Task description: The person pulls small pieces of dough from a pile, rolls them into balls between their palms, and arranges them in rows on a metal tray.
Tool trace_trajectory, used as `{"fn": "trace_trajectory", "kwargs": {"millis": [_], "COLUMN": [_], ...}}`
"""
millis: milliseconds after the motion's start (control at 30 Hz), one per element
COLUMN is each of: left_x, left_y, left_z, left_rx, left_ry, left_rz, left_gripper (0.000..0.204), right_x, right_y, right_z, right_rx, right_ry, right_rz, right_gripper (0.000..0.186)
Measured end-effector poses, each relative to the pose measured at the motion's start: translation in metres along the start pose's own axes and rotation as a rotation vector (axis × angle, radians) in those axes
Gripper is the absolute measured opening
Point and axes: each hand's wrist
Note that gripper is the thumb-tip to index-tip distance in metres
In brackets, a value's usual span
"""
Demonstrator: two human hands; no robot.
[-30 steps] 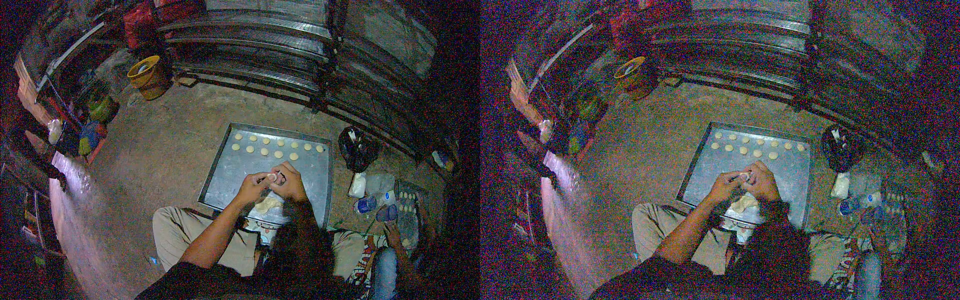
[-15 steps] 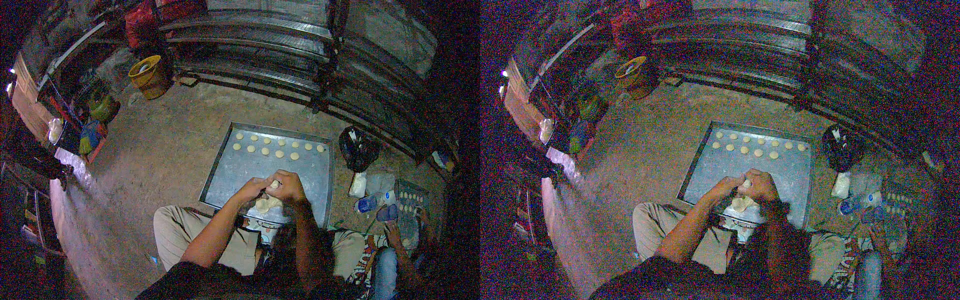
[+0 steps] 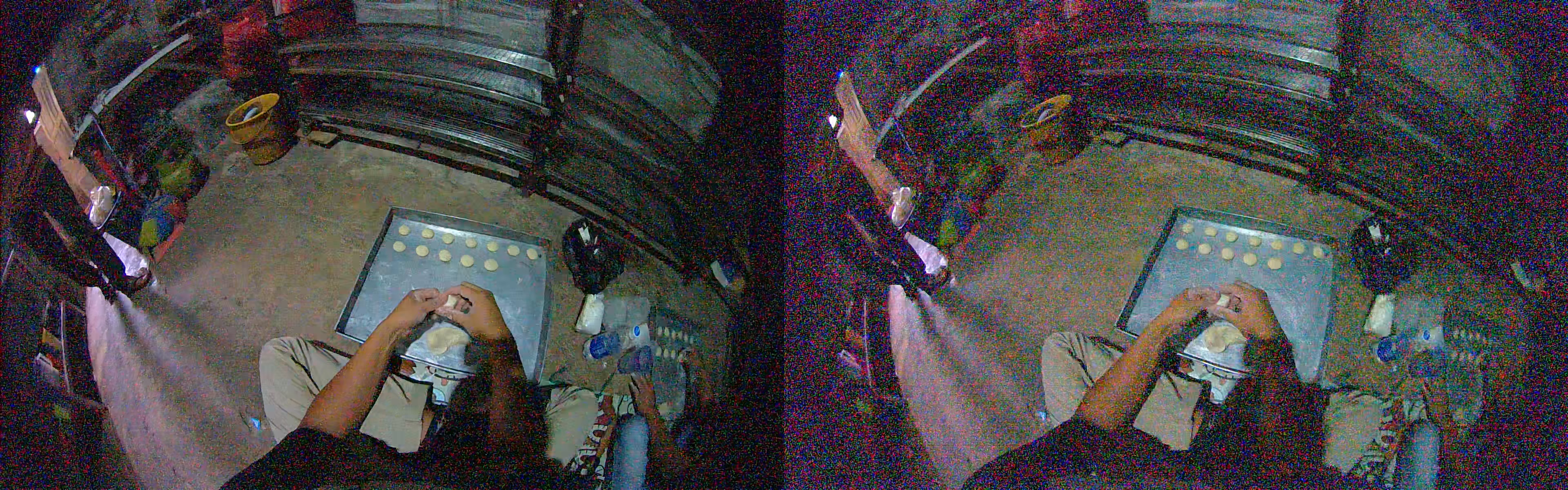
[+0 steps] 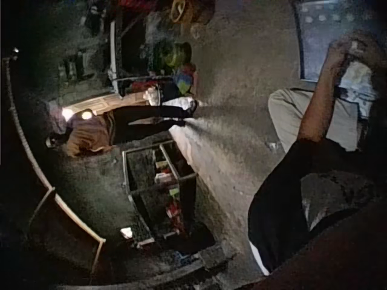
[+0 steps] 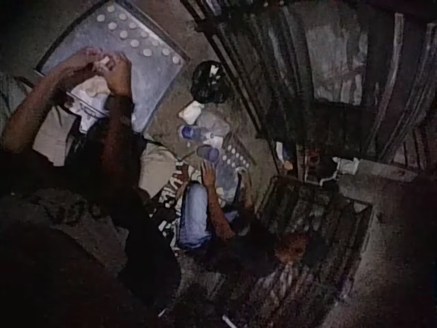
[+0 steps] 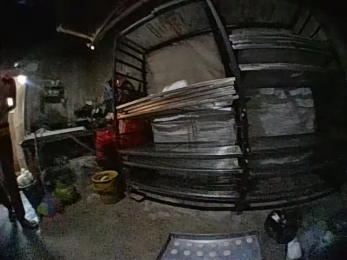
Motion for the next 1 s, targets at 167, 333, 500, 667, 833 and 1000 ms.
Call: {"fn": "trace_trajectory", "kwargs": {"millis": [167,333,500,667,833,1000], "left_x": [0.008,0.02,0.017,0.033,0.015,0.032], "left_y": [-0.007,-0.017,-0.008,-0.02,-0.01,-0.02], "left_z": [-0.007,-0.025,0.002,-0.015,0.04,0.033], "left_rx": [-0.214,-0.191,0.0,-0.282,0.371,0.034], "left_ry": [0.079,0.034,-0.058,-0.086,0.101,-0.092], "left_rz": [0.023,0.013,-0.107,-0.115,0.105,0.119], "left_gripper": [0.034,0.05,0.037,0.03,0.028,0.028], "right_x": [0.002,0.009,0.012,0.023,0.027,0.041], "right_y": [0.009,-0.004,-0.02,-0.011,-0.003,-0.016], "right_z": [0.01,-0.015,-0.001,-0.007,0.01,-0.027], "right_rx": [0.206,0.172,0.1,0.083,0.052,0.138], "right_ry": [-0.019,0.096,0.173,-0.086,-0.054,0.125], "right_rz": [0.111,-0.065,-0.066,-0.123,-0.019,-0.05], "right_gripper": [0.029,0.023,0.028,0.038,0.045,0.052]}}
Point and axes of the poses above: each hand's wrist, its own x-axis away from the middle knuckle, its own y-axis out of the back of the hand, z = x × y, and after that the axes turned 14 degrees about -z, right-handed
